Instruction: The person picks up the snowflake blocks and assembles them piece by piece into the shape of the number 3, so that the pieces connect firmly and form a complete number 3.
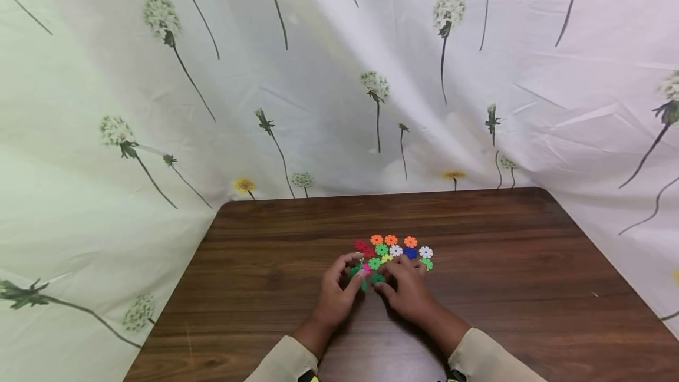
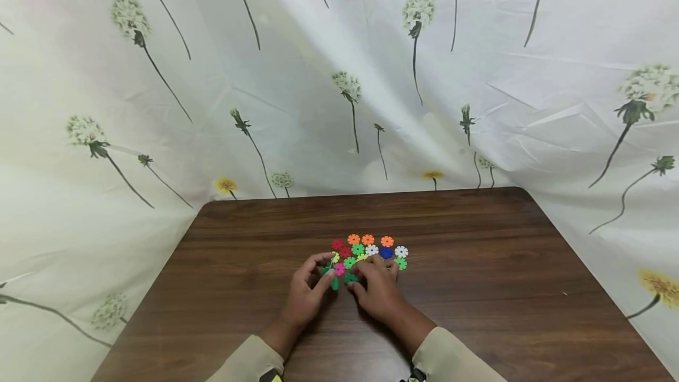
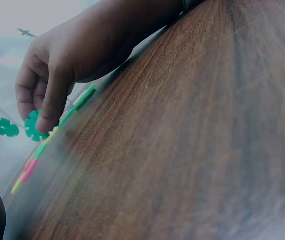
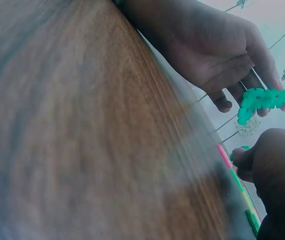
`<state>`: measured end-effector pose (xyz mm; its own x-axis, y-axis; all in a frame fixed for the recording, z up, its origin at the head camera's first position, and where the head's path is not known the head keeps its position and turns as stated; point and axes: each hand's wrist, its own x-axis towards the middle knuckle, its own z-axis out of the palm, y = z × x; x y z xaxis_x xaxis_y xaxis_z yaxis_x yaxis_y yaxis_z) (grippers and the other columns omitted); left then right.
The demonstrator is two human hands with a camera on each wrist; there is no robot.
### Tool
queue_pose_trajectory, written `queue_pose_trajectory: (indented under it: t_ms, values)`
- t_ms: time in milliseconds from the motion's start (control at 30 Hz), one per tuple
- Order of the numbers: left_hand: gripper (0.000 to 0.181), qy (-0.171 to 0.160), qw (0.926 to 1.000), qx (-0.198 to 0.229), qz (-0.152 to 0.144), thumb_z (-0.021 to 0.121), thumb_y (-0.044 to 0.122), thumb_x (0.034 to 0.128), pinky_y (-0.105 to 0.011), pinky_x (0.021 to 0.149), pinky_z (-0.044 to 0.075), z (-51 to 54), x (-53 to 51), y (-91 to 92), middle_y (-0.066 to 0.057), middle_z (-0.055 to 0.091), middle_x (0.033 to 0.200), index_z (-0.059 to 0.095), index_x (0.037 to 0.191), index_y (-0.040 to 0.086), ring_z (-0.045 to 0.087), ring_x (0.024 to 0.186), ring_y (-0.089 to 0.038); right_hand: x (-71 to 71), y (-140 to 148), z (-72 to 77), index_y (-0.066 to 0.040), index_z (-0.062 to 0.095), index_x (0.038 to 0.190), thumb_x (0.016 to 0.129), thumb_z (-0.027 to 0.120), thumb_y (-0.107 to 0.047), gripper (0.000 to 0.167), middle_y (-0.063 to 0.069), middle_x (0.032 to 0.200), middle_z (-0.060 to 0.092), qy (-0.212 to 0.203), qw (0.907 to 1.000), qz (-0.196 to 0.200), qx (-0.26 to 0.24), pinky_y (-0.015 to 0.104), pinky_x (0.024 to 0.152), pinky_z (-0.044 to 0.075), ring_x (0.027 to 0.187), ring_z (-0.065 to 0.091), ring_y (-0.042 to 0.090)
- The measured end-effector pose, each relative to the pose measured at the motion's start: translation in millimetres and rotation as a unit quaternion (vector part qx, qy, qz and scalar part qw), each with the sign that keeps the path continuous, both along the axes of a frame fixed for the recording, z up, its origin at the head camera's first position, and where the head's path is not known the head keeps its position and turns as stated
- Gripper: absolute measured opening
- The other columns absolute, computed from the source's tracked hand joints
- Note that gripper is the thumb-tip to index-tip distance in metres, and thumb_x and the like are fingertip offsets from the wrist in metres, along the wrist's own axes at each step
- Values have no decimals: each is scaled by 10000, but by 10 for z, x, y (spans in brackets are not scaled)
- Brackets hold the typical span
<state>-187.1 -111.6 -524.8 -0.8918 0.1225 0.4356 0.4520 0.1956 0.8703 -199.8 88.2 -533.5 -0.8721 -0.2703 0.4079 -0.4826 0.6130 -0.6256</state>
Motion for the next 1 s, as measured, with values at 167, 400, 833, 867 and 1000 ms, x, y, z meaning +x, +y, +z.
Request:
queue_pose_trajectory:
  t_ms: [167,400,833,867,1000]
  values:
    - [291,-72,10000,19,29,699,49,1043,-249,863,517,-6,-4,15,-274,701,1174,688,1334,50,600,927,-73,8,-6,0,-93,760,1118,926,850,-42,219,51,1015,712,577,9981,63,-221,578,1008,259,1018,626,201]
    - [299,-31,9999,-154,39,765,83,1012,-268,884,523,-3,-10,23,-116,750,1167,716,1306,61,624,989,-93,-8,-16,23,-28,742,1212,911,845,0,319,68,977,736,1493,9875,93,-497,477,940,272,971,624,190]
    - [293,72,9984,-554,-60,792,154,1018,-249,839,537,8,8,8,-56,759,1205,755,1307,126,615,968,-91,-3,-15,81,-35,750,1217,932,789,61,304,48,1076,766,1945,9763,170,-932,420,924,344,973,640,181]
    - [290,104,9982,-583,-62,794,154,1016,-251,837,539,8,9,10,-63,758,1200,756,1302,124,615,964,-92,-4,-15,85,-29,748,1223,930,785,71,312,51,1081,767,1979,9753,188,-968,409,918,355,975,642,186]
    - [311,39,9980,-623,-85,811,149,1002,-240,871,537,6,7,17,-51,749,1208,757,1308,139,625,989,-76,1,-16,110,-28,733,1254,921,771,112,363,67,1082,757,2086,9718,214,-1077,367,905,391,990,650,205]
